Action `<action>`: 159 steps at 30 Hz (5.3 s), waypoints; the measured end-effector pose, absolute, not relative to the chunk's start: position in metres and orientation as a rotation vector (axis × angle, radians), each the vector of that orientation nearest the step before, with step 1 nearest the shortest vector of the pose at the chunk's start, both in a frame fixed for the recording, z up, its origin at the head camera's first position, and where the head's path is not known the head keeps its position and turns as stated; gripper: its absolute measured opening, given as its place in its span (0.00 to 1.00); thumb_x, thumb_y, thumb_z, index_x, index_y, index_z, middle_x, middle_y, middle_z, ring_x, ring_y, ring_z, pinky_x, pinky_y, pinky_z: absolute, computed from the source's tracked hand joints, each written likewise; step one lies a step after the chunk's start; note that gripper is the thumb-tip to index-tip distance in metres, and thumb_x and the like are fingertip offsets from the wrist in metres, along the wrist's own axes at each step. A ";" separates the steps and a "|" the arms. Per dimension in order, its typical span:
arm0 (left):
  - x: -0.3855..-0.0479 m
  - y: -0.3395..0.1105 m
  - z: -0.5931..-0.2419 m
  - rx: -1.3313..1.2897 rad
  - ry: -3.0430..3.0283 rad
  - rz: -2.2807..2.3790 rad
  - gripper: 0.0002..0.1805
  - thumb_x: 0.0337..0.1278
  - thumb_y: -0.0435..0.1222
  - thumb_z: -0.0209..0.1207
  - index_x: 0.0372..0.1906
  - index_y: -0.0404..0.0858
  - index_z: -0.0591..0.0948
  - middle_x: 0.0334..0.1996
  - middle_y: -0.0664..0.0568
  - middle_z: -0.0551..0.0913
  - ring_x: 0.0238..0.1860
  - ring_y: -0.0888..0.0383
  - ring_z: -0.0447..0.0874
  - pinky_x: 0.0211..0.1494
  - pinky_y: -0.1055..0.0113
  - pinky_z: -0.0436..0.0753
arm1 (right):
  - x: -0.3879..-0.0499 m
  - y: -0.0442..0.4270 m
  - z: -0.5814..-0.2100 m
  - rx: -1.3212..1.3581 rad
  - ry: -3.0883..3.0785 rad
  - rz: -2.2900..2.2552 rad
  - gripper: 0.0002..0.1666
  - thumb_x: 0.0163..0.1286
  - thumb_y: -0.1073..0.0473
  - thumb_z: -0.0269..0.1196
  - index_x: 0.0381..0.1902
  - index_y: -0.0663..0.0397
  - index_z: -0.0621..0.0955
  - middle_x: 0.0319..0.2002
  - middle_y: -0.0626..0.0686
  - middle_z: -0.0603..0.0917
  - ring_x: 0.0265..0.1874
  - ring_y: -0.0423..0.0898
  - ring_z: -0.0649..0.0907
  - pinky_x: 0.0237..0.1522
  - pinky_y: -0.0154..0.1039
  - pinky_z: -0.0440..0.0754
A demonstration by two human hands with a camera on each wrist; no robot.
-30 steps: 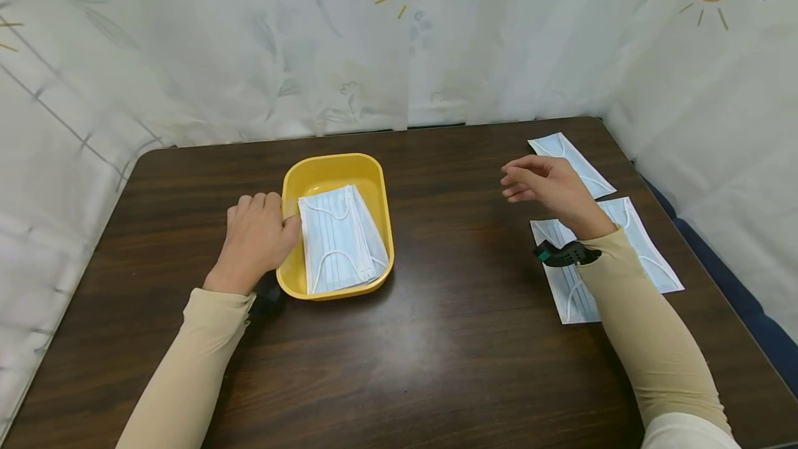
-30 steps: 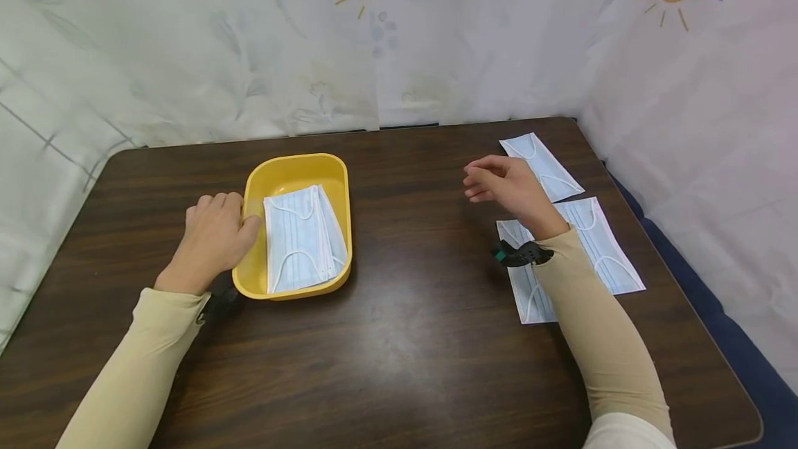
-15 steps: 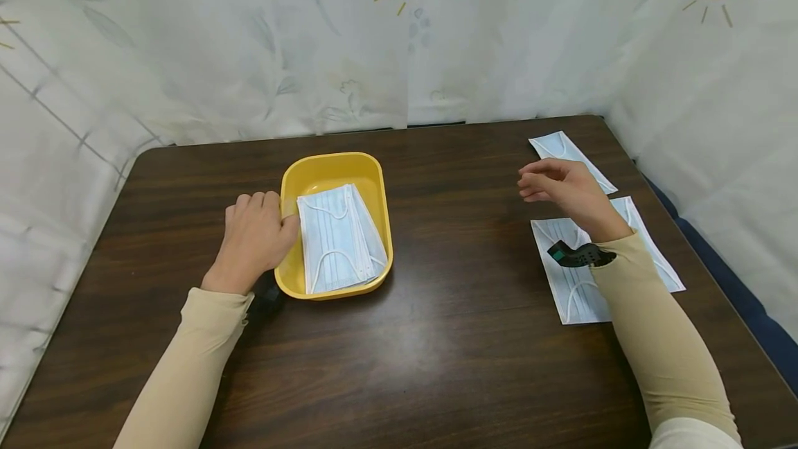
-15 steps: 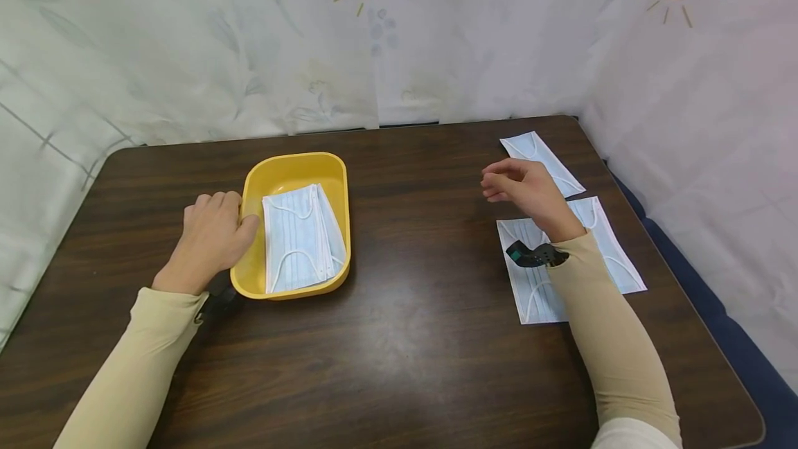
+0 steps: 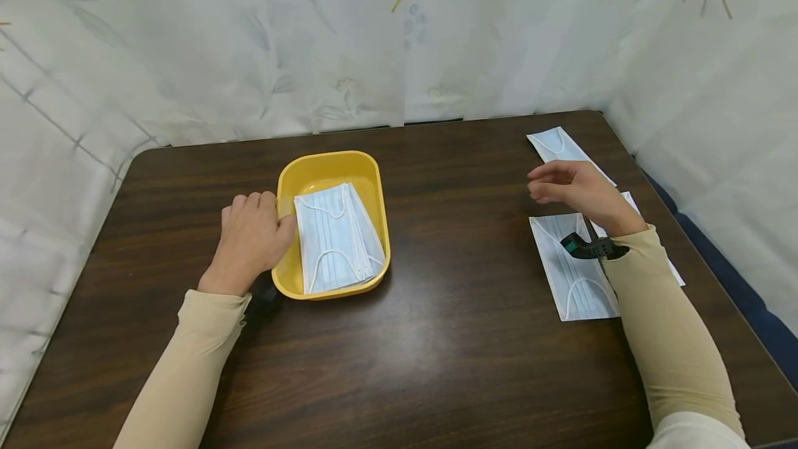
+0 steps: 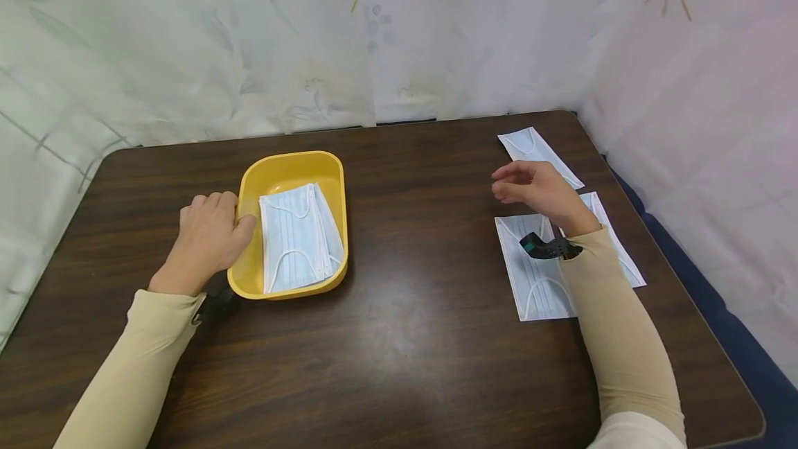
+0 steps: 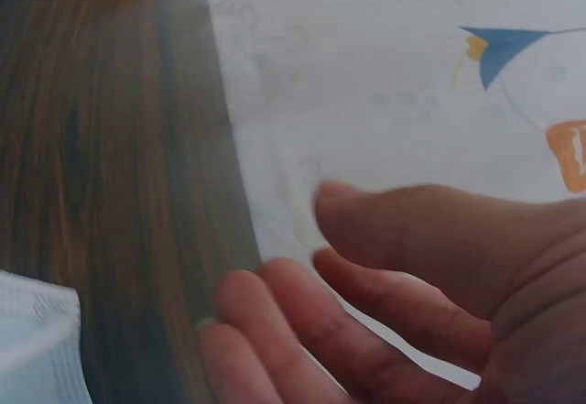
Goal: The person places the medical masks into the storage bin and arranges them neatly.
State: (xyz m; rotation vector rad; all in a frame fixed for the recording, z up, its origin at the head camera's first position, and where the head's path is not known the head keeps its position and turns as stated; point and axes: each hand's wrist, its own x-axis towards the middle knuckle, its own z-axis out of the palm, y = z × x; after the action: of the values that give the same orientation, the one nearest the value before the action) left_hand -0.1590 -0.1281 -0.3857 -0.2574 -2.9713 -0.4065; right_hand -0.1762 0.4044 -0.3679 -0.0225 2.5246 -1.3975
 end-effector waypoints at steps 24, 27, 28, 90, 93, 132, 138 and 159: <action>-0.160 -0.129 -0.387 -0.260 -2.949 -0.420 0.16 0.66 0.39 0.42 0.27 0.32 0.70 0.24 0.41 0.68 0.32 0.41 0.64 0.37 0.53 0.61 | -0.174 0.461 -0.368 0.027 2.595 -0.940 0.28 0.75 0.49 0.63 0.68 0.54 0.76 0.57 0.57 0.86 0.49 0.46 0.86 0.54 0.43 0.80; -0.160 -0.128 -0.387 -0.260 -2.946 -0.418 0.16 0.66 0.40 0.42 0.27 0.32 0.70 0.24 0.41 0.68 0.32 0.41 0.64 0.37 0.53 0.61 | -0.173 0.465 -0.370 0.036 2.575 -0.935 0.30 0.75 0.47 0.62 0.69 0.54 0.75 0.58 0.58 0.85 0.50 0.47 0.87 0.55 0.44 0.81; -0.160 -0.128 -0.387 -0.262 -2.945 -0.417 0.16 0.67 0.40 0.42 0.27 0.32 0.70 0.24 0.40 0.68 0.32 0.40 0.64 0.37 0.53 0.61 | -0.173 0.467 -0.370 0.036 2.569 -0.935 0.31 0.75 0.47 0.63 0.69 0.55 0.74 0.58 0.58 0.85 0.51 0.48 0.87 0.55 0.45 0.82; -0.160 -0.128 -0.389 -0.270 -2.932 -0.452 0.16 0.67 0.39 0.43 0.26 0.32 0.69 0.24 0.41 0.68 0.31 0.42 0.63 0.37 0.56 0.58 | -0.179 0.456 -0.380 0.018 2.448 -1.069 0.28 0.71 0.62 0.66 0.65 0.66 0.73 0.42 0.56 0.84 0.38 0.44 0.88 0.45 0.37 0.89; -0.160 -0.128 -0.388 -0.269 -2.936 -0.451 0.16 0.67 0.39 0.43 0.27 0.32 0.69 0.24 0.41 0.68 0.32 0.42 0.63 0.37 0.56 0.59 | -0.180 0.455 -0.381 0.003 2.414 -1.063 0.28 0.71 0.61 0.66 0.64 0.66 0.73 0.41 0.55 0.84 0.38 0.44 0.87 0.44 0.38 0.89; -0.160 -0.129 -0.387 -0.271 -2.940 -0.441 0.16 0.67 0.39 0.42 0.29 0.31 0.71 0.26 0.40 0.70 0.33 0.41 0.64 0.38 0.54 0.61 | -0.178 0.453 -0.381 -0.020 2.339 -0.935 0.22 0.65 0.58 0.72 0.48 0.67 0.77 0.34 0.50 0.79 0.34 0.43 0.83 0.41 0.36 0.86; -0.159 -0.129 -0.387 -0.269 -2.940 -0.436 0.16 0.67 0.39 0.43 0.29 0.31 0.71 0.25 0.40 0.70 0.32 0.41 0.65 0.37 0.54 0.61 | -0.178 0.453 -0.382 -0.048 2.355 -0.947 0.19 0.70 0.57 0.68 0.48 0.67 0.78 0.34 0.51 0.83 0.31 0.45 0.84 0.39 0.38 0.88; -0.158 -0.129 -0.388 -0.263 -2.956 -0.453 0.16 0.67 0.39 0.42 0.30 0.30 0.71 0.26 0.40 0.70 0.34 0.41 0.64 0.39 0.53 0.61 | -0.178 0.452 -0.379 -0.077 2.381 -0.967 0.24 0.71 0.59 0.67 0.58 0.65 0.73 0.39 0.55 0.82 0.36 0.45 0.84 0.41 0.43 0.89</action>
State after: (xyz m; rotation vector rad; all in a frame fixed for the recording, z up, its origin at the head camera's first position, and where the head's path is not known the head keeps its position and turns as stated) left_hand -0.1584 -0.1291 -0.3880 -0.2626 -2.9555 -0.4533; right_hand -0.1783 0.4517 -0.3791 -0.0769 2.3807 -0.9668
